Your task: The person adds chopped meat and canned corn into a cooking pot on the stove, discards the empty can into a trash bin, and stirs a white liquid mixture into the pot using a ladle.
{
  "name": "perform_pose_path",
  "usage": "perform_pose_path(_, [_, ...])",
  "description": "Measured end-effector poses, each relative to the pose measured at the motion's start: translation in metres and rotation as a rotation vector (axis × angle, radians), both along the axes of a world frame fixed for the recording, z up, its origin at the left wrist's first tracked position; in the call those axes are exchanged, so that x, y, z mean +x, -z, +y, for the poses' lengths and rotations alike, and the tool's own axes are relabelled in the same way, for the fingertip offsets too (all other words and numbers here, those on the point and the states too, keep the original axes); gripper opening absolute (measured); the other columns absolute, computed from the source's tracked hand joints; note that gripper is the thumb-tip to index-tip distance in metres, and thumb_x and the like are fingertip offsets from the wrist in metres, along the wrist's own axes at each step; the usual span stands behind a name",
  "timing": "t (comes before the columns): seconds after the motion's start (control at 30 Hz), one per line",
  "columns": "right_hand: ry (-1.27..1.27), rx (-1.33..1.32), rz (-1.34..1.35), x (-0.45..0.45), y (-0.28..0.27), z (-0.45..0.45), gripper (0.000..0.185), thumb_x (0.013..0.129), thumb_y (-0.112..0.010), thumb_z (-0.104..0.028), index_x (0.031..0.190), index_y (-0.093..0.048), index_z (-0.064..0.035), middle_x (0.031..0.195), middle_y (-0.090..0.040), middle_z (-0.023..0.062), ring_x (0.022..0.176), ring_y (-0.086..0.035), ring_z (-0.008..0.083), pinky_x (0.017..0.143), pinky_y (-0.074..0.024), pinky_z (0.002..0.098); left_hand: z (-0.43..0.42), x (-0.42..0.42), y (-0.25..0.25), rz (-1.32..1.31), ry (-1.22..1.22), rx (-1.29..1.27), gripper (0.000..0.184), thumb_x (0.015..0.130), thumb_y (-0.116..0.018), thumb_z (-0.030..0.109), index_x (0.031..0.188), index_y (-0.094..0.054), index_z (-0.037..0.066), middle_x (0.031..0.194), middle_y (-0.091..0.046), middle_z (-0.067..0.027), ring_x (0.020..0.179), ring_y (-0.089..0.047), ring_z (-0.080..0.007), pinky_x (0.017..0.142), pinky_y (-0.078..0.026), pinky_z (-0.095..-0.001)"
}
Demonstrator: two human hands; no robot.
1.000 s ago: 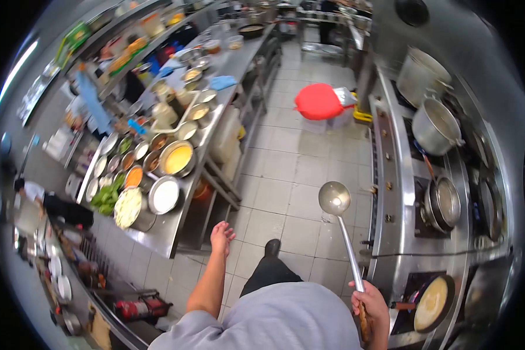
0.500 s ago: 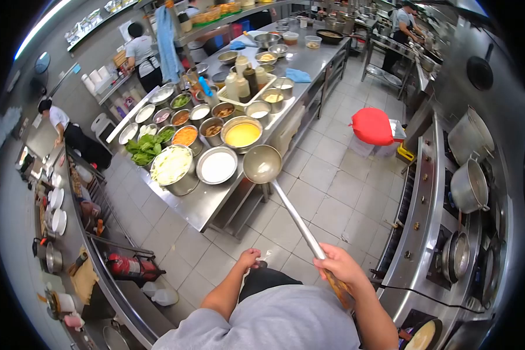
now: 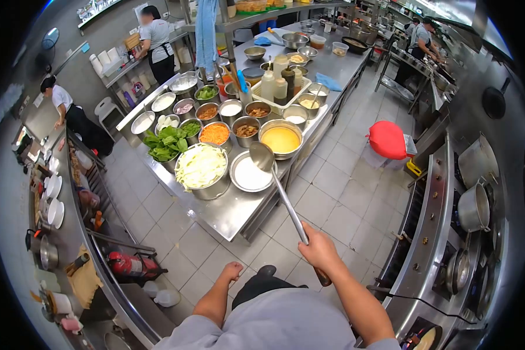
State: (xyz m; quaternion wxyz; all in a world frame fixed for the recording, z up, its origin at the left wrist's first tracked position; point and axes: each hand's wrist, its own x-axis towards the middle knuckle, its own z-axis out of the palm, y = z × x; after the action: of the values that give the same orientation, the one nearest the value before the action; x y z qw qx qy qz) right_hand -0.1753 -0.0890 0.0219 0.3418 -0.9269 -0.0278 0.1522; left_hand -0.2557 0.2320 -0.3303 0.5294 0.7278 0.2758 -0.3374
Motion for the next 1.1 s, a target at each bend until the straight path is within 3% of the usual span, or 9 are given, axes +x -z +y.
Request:
perform_pose_path(0.2, [0.043,-0.032,-0.073,0.005,0.003,0.023,0.059,0.079,-0.063,-0.017,0.134,-0.048,-0.0029,0.077,-0.061,0.0175,0.071,-0.062,0.0308,0.069,-0.0498,0.0396,0.045,0.008,0.006,-0.025,-0.021,0.032,0.024,0.084,-0.064,0.025,0.097,-0.064,0.005,0.075,-0.060,-0.0050,0.058,-0.057,-0.0150,0.044,-0.048,-0.0304])
perform_pose_path(0.37, [0.149,0.419,0.275,0.008,-0.017,0.035,0.050,0.083,-0.061,-0.007,0.131,-0.051,-0.0028,0.070,-0.051,0.0019,0.051,-0.052,0.0096,0.049,-0.0442,0.0266,0.069,0.018,0.007,0.015,-0.033,0.005,0.026,0.083,-0.064,0.025,0.102,-0.063,0.006,0.077,-0.060,-0.0052,0.060,-0.057,-0.0152,0.046,-0.049,-0.0309])
perform_pose_path(0.57, [0.195,0.770,0.517,0.009,-0.006,0.029,0.039,0.084,-0.058,-0.005,0.123,-0.054,-0.0001,0.071,-0.053,0.0003,0.052,-0.052,0.0082,0.049,-0.0439,0.0239,0.078,0.024,0.011,0.013,-0.018,-0.003,0.027,0.083,-0.064,0.024,0.104,-0.061,0.007,0.077,-0.060,-0.0054,0.060,-0.056,-0.0157,0.047,-0.049,-0.0314])
perform_pose_path(0.63, [0.202,0.782,0.499,0.005,-0.011,0.031,0.038,0.084,-0.058,-0.004,0.122,-0.054,0.0001,0.071,-0.052,0.0001,0.052,-0.052,0.0081,0.049,-0.0436,0.0236,0.078,0.028,0.011,0.011,-0.005,-0.008,0.027,0.083,-0.064,0.024,0.103,-0.061,0.007,0.076,-0.060,-0.0053,0.059,-0.056,-0.0157,0.046,-0.049,-0.0313])
perform_pose_path(0.7, [0.209,0.792,0.481,0.000,-0.019,0.032,0.036,0.084,-0.058,-0.003,0.121,-0.055,0.0003,0.071,-0.052,-0.0001,0.052,-0.052,0.0081,0.049,-0.0433,0.0234,0.078,0.031,0.013,0.035,0.025,-0.012,0.019,0.087,-0.061,0.024,0.101,-0.062,0.011,0.086,-0.061,-0.0022,0.066,-0.059,-0.0165,0.049,-0.051,-0.0302])
perform_pose_path(0.97, [0.244,0.751,0.431,-0.010,-0.027,0.030,0.055,0.085,-0.058,-0.001,0.138,-0.044,-0.0018,0.071,-0.050,-0.0013,0.052,-0.050,0.0074,0.049,-0.0433,0.0228,0.075,0.037,0.015,0.046,0.051,-0.013,0.020,0.087,-0.062,0.024,0.102,-0.061,0.010,0.086,-0.061,-0.0020,0.065,-0.059,-0.0161,0.049,-0.051,-0.0300])
perform_pose_path(1.1, [0.248,0.760,0.425,-0.012,-0.028,0.029,0.055,0.085,-0.058,0.000,0.139,-0.044,-0.0020,0.072,-0.049,-0.0015,0.052,-0.050,0.0073,0.049,-0.0435,0.0227,0.073,0.037,0.017,0.047,0.064,-0.013,0.022,0.086,-0.062,0.023,0.104,-0.061,0.010,0.086,-0.061,-0.0023,0.065,-0.060,-0.0163,0.049,-0.051,-0.0305])
